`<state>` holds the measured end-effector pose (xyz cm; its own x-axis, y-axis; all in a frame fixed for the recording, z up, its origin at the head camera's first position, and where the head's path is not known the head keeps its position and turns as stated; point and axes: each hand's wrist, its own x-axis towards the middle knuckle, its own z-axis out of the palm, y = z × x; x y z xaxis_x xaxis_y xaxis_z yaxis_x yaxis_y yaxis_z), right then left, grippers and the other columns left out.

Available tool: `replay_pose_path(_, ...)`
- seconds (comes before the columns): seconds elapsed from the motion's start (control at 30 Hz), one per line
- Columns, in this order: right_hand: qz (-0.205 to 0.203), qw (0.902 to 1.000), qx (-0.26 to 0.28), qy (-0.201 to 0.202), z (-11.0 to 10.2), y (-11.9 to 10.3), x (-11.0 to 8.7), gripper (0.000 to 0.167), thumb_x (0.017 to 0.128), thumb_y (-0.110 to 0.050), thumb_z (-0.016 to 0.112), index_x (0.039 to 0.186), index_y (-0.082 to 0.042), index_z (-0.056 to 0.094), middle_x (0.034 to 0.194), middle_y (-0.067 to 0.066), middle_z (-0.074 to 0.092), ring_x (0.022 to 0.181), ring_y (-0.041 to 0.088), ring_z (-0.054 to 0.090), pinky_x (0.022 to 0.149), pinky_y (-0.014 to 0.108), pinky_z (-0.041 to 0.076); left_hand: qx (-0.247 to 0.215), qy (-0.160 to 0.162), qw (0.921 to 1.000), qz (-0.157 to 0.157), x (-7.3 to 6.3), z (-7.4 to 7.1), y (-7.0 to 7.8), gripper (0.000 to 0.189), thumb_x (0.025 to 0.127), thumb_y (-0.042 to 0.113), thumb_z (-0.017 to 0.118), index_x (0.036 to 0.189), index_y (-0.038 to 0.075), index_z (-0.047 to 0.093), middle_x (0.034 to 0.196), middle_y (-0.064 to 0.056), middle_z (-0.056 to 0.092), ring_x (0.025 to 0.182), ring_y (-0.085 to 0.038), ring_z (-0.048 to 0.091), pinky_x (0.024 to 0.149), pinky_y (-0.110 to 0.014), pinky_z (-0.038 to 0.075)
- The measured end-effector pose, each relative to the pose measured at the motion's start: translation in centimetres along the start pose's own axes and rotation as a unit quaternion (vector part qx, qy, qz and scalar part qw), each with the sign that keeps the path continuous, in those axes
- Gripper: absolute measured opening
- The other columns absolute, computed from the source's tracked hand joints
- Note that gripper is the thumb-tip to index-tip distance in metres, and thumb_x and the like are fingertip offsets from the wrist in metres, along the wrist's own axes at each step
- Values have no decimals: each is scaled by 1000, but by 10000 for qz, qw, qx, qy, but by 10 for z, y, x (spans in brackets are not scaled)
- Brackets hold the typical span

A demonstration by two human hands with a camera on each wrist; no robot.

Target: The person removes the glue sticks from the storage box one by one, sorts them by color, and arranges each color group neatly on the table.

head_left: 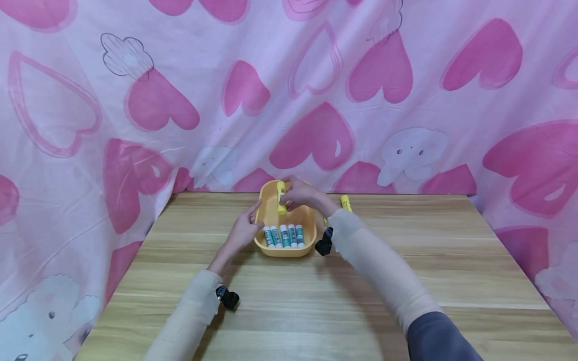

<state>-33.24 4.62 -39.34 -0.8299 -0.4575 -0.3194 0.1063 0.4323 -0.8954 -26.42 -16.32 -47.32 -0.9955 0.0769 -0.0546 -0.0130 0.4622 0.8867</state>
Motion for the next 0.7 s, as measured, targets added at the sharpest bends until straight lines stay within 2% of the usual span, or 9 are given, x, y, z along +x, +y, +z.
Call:
replay_pose_path(0.2,-78,9999,-31,61,-9,1,-10,76,88,-7,68,150,-15,25,120,19,57,92,29,68,99,55,51,49,16,10000,-72,0,1,1,79,85,5,62,155,28,35,67,1,45,55,-12,45,49,-23,44)
replay_pose_path(0.47,-16,10000,19,61,-21,0,-20,78,88,-6,68,152,-17,25,124,19,54,96,30,66,99,54,51,96,-7,9999,-32,-1,0,0,79,85,7,62,156,27,34,65,3,40,54,-11,42,48,-22,41)
replay_pose_path(0.7,-60,9998,-72,183,-34,6,-29,79,85,-6,69,151,-18,28,124,17,54,96,27,65,92,47,56,124,-17,9999,-51,0,0,0,79,84,7,62,156,27,34,65,2,41,54,-11,42,48,-22,40)
